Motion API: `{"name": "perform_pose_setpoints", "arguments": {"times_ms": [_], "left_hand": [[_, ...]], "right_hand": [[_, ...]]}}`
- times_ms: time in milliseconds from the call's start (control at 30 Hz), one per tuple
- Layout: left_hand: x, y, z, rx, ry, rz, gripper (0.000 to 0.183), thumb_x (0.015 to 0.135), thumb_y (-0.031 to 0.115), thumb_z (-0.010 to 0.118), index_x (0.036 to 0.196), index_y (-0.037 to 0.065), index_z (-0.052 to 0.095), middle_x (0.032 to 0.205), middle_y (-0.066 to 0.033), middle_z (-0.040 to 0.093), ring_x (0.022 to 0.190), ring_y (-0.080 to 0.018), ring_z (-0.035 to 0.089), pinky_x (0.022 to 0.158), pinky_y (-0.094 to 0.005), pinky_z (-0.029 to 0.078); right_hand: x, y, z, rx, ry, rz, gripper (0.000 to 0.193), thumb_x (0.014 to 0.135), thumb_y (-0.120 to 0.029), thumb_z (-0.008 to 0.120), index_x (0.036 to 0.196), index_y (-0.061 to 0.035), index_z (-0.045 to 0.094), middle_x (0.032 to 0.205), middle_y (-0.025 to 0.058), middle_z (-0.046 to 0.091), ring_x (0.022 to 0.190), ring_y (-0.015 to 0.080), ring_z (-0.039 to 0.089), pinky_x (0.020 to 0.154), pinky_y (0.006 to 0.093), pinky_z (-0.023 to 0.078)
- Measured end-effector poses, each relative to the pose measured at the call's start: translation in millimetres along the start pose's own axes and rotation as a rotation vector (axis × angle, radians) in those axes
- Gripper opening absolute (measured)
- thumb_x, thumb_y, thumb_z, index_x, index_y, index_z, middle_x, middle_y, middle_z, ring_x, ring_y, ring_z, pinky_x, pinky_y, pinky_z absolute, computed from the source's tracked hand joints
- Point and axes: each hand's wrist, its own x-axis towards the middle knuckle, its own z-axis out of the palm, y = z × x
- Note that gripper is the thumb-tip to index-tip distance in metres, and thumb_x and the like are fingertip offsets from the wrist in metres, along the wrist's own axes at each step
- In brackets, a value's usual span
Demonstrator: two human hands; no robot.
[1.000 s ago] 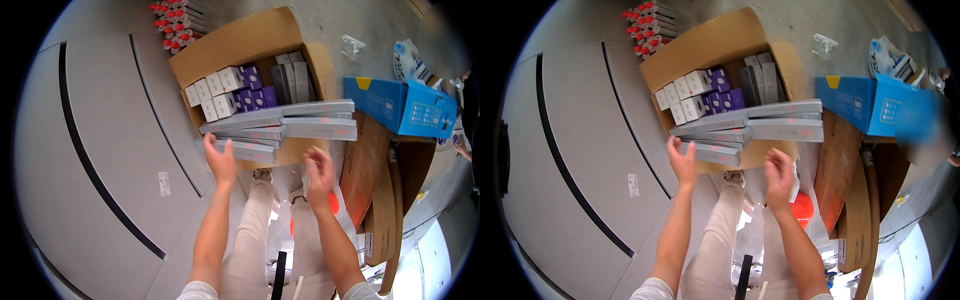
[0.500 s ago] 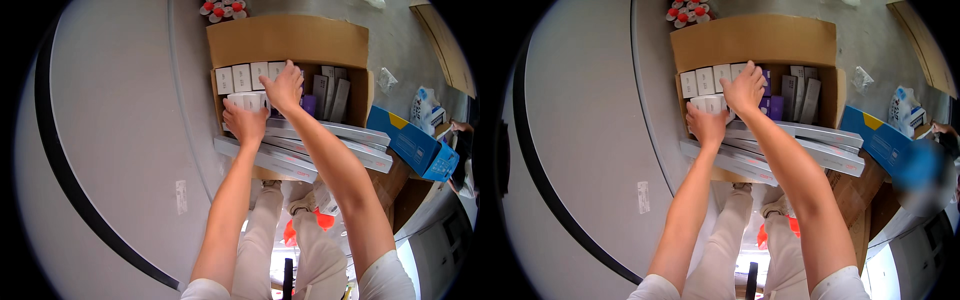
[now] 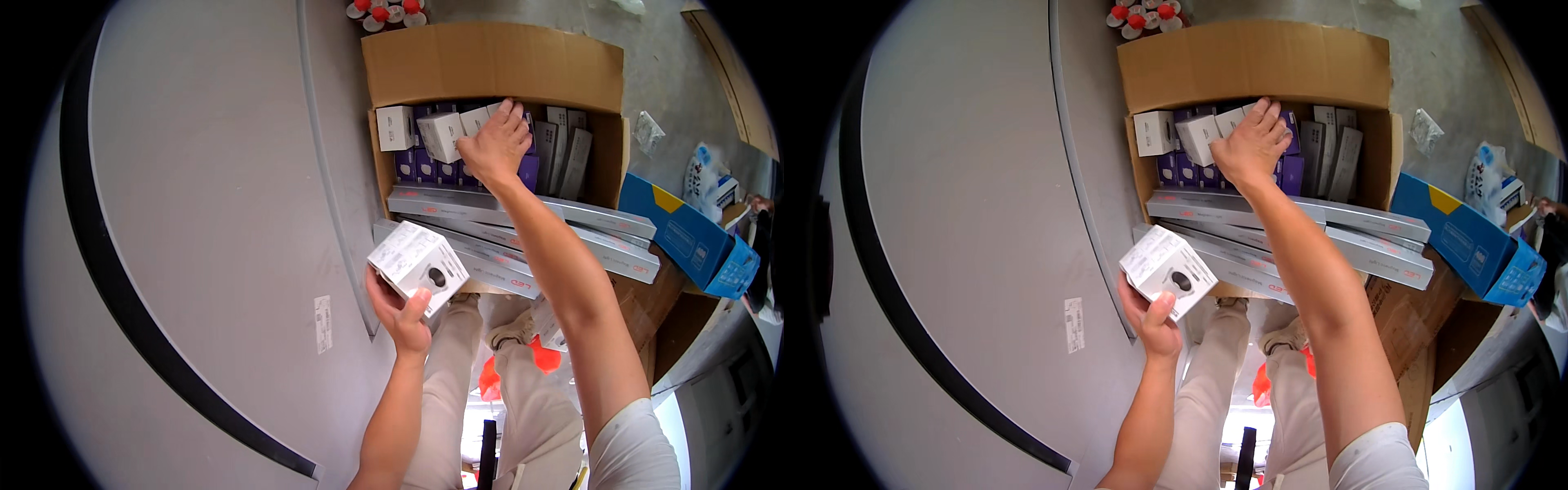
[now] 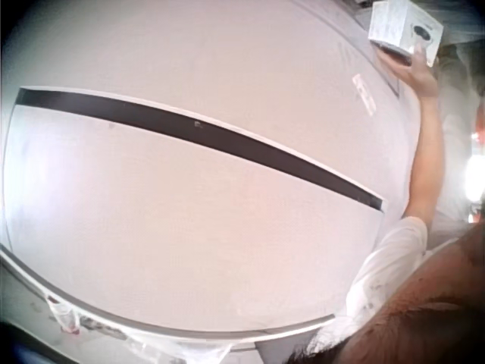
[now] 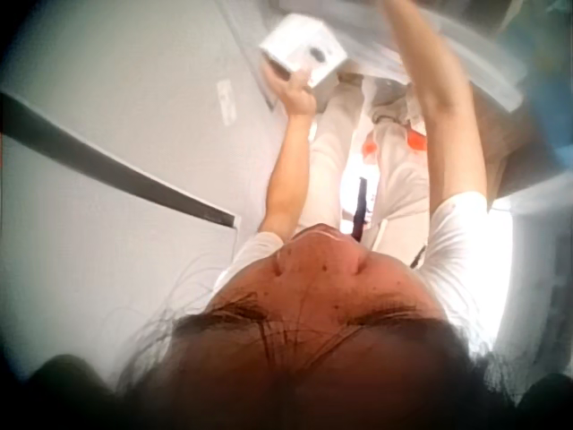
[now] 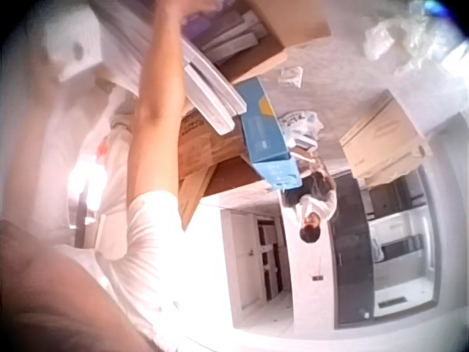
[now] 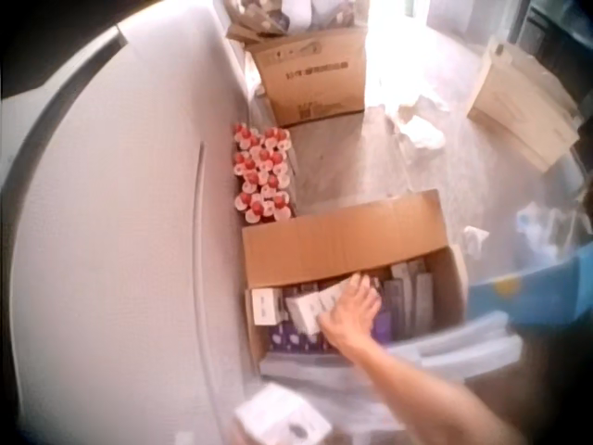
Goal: The person strips and twists colored electrical wires inside a wall junction box using pliers. They then move to a pile of cardboard boxes and sort through small white product boxes, stacking them neatly.
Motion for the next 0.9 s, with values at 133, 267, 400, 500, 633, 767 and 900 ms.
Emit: {"name": "perform_pose_setpoints", "arguments": {"times_ms": [133, 267, 400, 500, 633, 767, 900], "left_hand": [[-16.3, 5.7, 5.6, -0.079, -0.107, -0.077, 0.103, 0.07, 0.023, 0.077, 0.157, -0.005, 0.03, 0.145, -0.0146, 0.05, 0.136, -0.026, 0.049, 0.118, -0.0387, 0.036], [-29.6, 25.1, 4.0, -0.16, -0.319, -0.343, 0.109, 0.062, 0.027, 0.076, 0.157, -0.005, 0.034, 0.145, -0.0133, 0.055, 0.138, -0.0246, 0.051, 0.117, -0.035, 0.037], [-53.2, 19.6, -12.2, -0.143, -0.69, -0.621, 0.117, 0.057, 0.03, 0.081, 0.159, -0.004, 0.035, 0.15, -0.013, 0.054, 0.14, -0.0248, 0.051, 0.118, -0.0351, 0.036], [-92.8, -30.1, -40.4, -0.107, -0.747, -0.876, 0.115, 0.058, 0.03, 0.08, 0.16, 0.001, 0.037, 0.153, -0.013, 0.052, 0.142, -0.024, 0.05, 0.121, -0.0369, 0.033], [-141.5, -90.2, -38.4, 0.058, -0.563, -0.946, 0.093, 0.072, 0.019, 0.077, 0.155, 0.001, 0.041, 0.142, -0.0137, 0.059, 0.131, -0.0257, 0.058, 0.114, -0.0398, 0.042], [-136.7, -182.7, -22.4, 0.416, -0.475, -0.863, 0.088, 0.074, 0.012, 0.078, 0.151, -0.003, 0.038, 0.125, -0.0154, 0.066, 0.116, -0.0247, 0.064, 0.1, -0.0393, 0.05], [-93.1, -288.3, -16.4, 0.653, -0.542, -0.686, 0.094, 0.067, 0.008, 0.08, 0.15, -0.001, 0.039, 0.107, -0.0122, 0.069, 0.089, -0.023, 0.069, 0.069, -0.038, 0.054]], "right_hand": [[4.9, 19.0, -6.8, -0.048, 0.057, -0.07, 0.109, 0.067, -0.027, 0.079, 0.157, 0.0003, 0.024, 0.153, 0.0292, 0.035, 0.136, 0.0478, 0.039, 0.111, 0.0636, 0.033], [6.7, 44.6, -54.2, 0.084, -0.088, 0.001, 0.105, 0.066, -0.028, 0.08, 0.156, -0.0064, 0.03, 0.144, 0.0265, 0.04, 0.132, 0.0454, 0.042, 0.11, 0.058, 0.037], [-52.0, 84.1, -133.3, 0.499, 0.077, -0.2, 0.105, 0.064, -0.024, 0.08, 0.155, -0.0058, 0.032, 0.142, 0.0245, 0.04, 0.131, 0.0455, 0.041, 0.114, 0.0532, 0.034], [-142.9, 117.7, -237.4, 1.143, -0.178, 0.13, 0.127, 0.058, -0.026, 0.09, 0.163, -0.0077, 0.021, 0.149, 0.0181, 0.04, 0.141, 0.0338, 0.042, 0.118, 0.0468, 0.038], [-262.6, 201.9, -315.9, 1.48, -0.27, 0.441, 0.126, 0.056, -0.028, 0.092, 0.162, -0.0098, 0.027, 0.148, 0.0153, 0.047, 0.138, 0.0314, 0.052, 0.116, 0.0447, 0.043], [-373.0, 272.9, -321.5, 1.561, -0.289, 0.738, 0.12, 0.057, -0.024, 0.09, 0.161, -0.0074, 0.03, 0.144, 0.014, 0.054, 0.134, 0.0296, 0.057, 0.114, 0.0415, 0.047], [-439.1, 303.9, -301.7, 1.597, -0.381, 0.93, 0.118, 0.058, -0.019, 0.088, 0.16, -0.0065, 0.031, 0.142, 0.0131, 0.057, 0.135, 0.028, 0.056, 0.116, 0.0415, 0.044]]}}
